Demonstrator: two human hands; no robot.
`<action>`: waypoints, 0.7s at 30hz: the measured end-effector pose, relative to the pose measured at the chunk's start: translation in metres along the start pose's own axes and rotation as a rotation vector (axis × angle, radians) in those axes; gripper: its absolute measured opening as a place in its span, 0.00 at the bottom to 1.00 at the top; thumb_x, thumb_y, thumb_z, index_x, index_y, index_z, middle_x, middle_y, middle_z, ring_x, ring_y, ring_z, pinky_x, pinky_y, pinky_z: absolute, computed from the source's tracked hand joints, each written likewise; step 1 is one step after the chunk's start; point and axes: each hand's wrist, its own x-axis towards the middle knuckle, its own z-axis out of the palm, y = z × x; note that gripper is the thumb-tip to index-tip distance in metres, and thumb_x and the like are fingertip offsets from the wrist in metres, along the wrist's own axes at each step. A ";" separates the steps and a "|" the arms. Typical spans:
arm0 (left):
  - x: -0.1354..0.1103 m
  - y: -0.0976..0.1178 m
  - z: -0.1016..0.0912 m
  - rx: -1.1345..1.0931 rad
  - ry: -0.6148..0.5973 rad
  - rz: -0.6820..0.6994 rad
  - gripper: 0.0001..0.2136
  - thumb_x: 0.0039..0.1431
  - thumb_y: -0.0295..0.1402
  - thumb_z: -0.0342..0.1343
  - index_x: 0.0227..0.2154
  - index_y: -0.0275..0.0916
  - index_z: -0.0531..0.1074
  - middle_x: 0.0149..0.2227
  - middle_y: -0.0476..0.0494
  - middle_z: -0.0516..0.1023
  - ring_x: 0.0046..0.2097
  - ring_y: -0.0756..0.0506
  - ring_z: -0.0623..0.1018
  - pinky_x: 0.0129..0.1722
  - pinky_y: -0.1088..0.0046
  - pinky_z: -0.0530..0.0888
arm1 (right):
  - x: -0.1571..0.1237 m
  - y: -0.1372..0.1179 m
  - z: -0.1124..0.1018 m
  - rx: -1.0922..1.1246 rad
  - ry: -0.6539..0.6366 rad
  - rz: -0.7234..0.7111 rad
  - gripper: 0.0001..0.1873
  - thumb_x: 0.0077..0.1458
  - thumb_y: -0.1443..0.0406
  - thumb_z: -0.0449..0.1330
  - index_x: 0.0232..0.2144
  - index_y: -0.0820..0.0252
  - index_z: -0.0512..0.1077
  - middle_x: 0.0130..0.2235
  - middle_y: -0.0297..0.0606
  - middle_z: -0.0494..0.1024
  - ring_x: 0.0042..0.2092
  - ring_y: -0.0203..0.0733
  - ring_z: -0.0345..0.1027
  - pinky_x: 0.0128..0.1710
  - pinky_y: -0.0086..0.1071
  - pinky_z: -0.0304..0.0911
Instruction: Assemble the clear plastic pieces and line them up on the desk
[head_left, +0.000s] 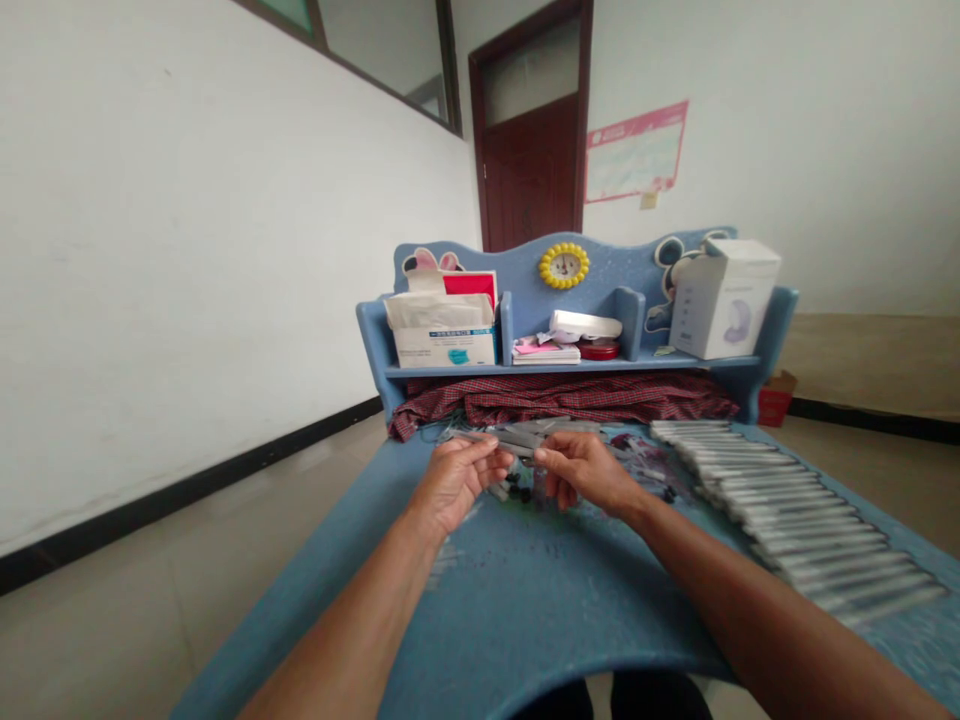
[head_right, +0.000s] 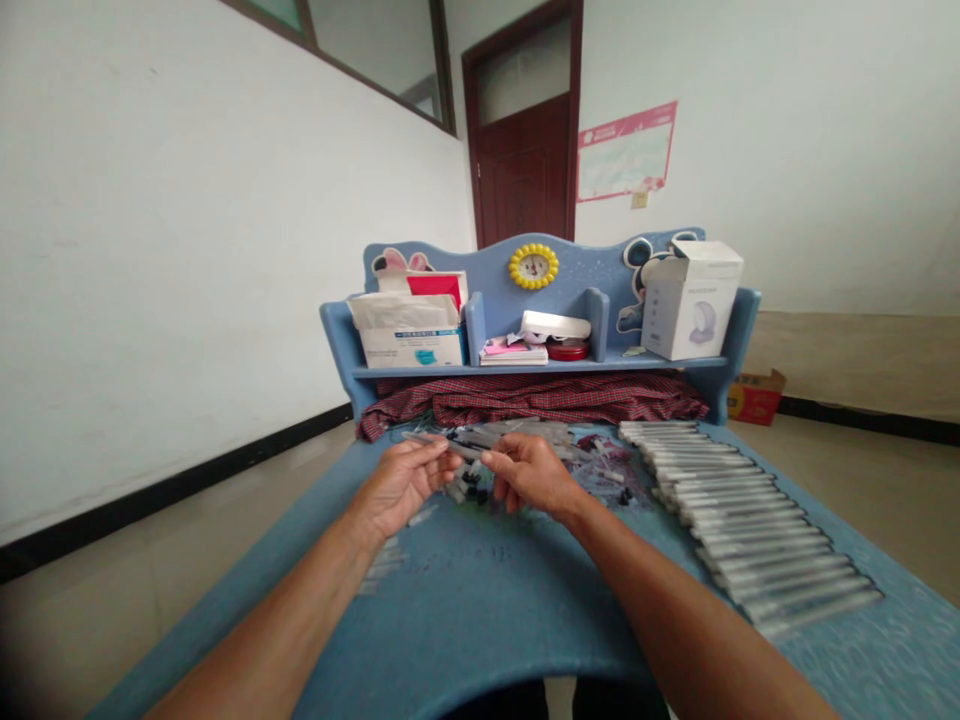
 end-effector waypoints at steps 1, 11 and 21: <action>0.000 0.000 0.000 0.001 -0.001 -0.002 0.03 0.49 0.21 0.54 0.29 0.30 0.66 0.22 0.41 0.76 0.25 0.49 0.77 0.25 0.76 0.74 | 0.000 0.000 0.000 -0.003 0.007 -0.007 0.18 0.48 0.51 0.54 0.25 0.62 0.62 0.16 0.29 0.70 0.13 0.30 0.60 0.11 0.21 0.52; -0.001 0.003 -0.002 0.047 -0.113 0.053 0.07 0.45 0.23 0.58 0.28 0.32 0.67 0.25 0.43 0.77 0.28 0.48 0.77 0.26 0.75 0.74 | -0.002 0.002 0.000 0.249 -0.106 0.109 0.19 0.48 0.51 0.54 0.23 0.62 0.63 0.14 0.33 0.71 0.11 0.33 0.60 0.09 0.23 0.51; -0.004 0.005 -0.004 0.149 -0.145 0.076 0.09 0.44 0.27 0.60 0.30 0.33 0.67 0.24 0.44 0.77 0.26 0.48 0.77 0.25 0.75 0.73 | -0.002 0.002 -0.001 0.137 -0.053 0.046 0.18 0.48 0.51 0.55 0.27 0.62 0.64 0.17 0.32 0.72 0.13 0.32 0.62 0.11 0.22 0.52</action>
